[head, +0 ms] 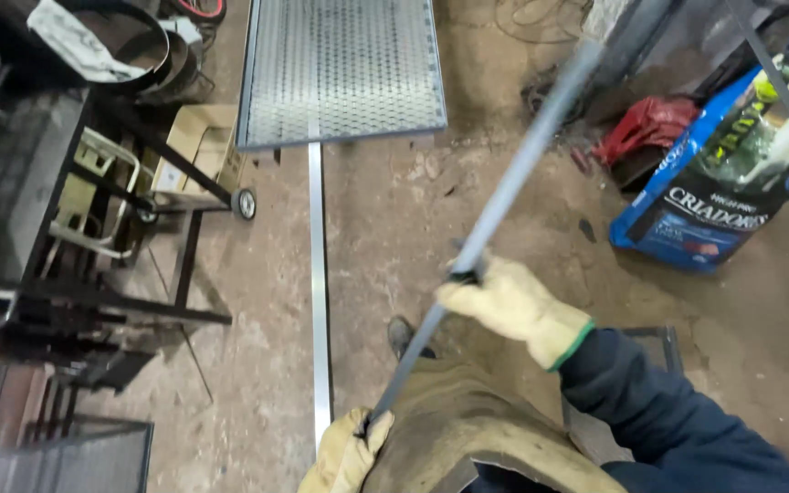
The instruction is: Measuring and cutting a metal bar using a tape measure and an angle grinder.
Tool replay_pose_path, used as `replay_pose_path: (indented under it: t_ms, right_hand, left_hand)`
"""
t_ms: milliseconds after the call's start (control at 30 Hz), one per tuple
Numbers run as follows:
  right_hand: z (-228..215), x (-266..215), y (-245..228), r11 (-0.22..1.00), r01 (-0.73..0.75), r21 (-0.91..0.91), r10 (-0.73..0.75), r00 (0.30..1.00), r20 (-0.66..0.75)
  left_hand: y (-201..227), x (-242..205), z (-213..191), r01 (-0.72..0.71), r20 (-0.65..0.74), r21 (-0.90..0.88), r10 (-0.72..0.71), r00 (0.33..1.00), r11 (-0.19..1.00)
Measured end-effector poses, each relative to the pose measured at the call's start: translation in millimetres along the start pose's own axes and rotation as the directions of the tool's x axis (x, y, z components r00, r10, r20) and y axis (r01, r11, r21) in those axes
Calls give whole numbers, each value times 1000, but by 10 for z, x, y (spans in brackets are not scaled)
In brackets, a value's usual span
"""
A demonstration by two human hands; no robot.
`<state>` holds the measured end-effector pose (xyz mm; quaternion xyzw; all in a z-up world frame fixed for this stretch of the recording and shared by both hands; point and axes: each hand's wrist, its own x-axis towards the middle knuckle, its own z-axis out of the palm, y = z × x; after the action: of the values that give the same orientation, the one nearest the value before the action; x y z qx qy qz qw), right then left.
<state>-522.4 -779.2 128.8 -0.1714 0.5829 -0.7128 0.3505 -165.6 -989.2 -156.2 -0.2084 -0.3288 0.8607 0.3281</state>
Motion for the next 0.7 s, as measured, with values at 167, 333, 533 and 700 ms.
replay_pose_path:
  t_ms: [167,333,533,700]
  right_hand:
    - [252,694,-295,476,228,-849,140,934,329]
    - [-65,1042,-32,432,123,-893,204,952,230]
    - [-632,1483,67,290,-117,-950,349,937,-9]
    - [-1192,2042,147,245,-115,-963,331,943,-28]
  left_hand:
    - [623,379,968,557,599,-529,-182,779,640]
    - [90,1057,3442,748,691,235,648,320,-620]
    - [1001,1652,4346,357,398,825,899,184,-438]
    - [1610,2236,4957,357,358,852,924,133,-382]
